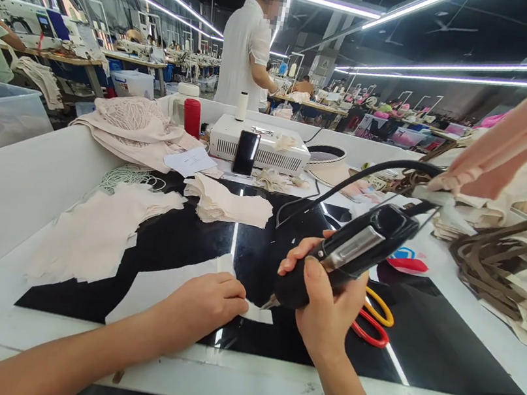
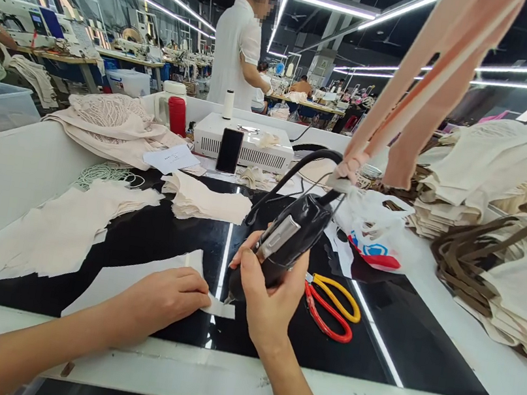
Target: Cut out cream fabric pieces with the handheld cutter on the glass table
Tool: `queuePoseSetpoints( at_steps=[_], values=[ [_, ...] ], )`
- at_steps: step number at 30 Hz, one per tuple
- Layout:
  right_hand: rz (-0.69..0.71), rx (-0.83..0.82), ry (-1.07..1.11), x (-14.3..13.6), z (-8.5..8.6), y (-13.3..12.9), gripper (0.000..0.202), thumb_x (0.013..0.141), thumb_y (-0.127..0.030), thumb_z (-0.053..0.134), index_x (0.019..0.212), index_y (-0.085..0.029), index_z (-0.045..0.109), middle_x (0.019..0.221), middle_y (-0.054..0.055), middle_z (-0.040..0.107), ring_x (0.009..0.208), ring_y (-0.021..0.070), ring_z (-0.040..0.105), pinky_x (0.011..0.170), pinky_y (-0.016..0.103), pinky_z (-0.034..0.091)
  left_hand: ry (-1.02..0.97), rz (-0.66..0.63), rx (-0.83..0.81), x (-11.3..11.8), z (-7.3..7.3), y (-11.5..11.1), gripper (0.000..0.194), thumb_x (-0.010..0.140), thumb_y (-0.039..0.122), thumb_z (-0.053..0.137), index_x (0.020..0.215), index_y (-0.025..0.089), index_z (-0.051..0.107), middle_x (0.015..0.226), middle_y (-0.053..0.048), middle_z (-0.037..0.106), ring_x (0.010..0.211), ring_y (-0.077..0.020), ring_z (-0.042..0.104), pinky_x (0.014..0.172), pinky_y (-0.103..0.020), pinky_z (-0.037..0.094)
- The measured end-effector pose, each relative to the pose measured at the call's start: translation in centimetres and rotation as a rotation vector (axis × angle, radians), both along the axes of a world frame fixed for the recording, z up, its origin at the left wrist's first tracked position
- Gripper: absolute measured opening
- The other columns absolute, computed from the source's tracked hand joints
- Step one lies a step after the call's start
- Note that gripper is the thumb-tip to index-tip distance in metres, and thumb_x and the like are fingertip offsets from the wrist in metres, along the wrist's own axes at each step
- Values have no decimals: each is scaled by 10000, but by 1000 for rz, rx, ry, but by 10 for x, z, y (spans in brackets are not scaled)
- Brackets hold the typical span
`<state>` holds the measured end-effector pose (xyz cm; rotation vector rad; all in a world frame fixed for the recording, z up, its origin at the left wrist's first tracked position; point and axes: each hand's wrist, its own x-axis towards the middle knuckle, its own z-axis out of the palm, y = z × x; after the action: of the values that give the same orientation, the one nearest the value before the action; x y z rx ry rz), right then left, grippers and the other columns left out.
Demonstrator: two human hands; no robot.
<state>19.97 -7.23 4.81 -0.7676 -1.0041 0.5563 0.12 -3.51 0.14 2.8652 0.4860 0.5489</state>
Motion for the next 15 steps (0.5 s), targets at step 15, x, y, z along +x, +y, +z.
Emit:
queuePoseSetpoints(
  at_steps=[15],
  values=[
    [68, 3, 45, -10, -5, -10, 362, 921, -284, 820, 1222, -297, 619, 904, -34, 696, 656, 150, 673, 607, 314, 582, 2, 13, -12, 1, -3, 1, 189, 1042, 28, 616, 1095, 171, 729, 1081, -49, 733, 992, -217, 680, 822, -315, 558]
  ],
)
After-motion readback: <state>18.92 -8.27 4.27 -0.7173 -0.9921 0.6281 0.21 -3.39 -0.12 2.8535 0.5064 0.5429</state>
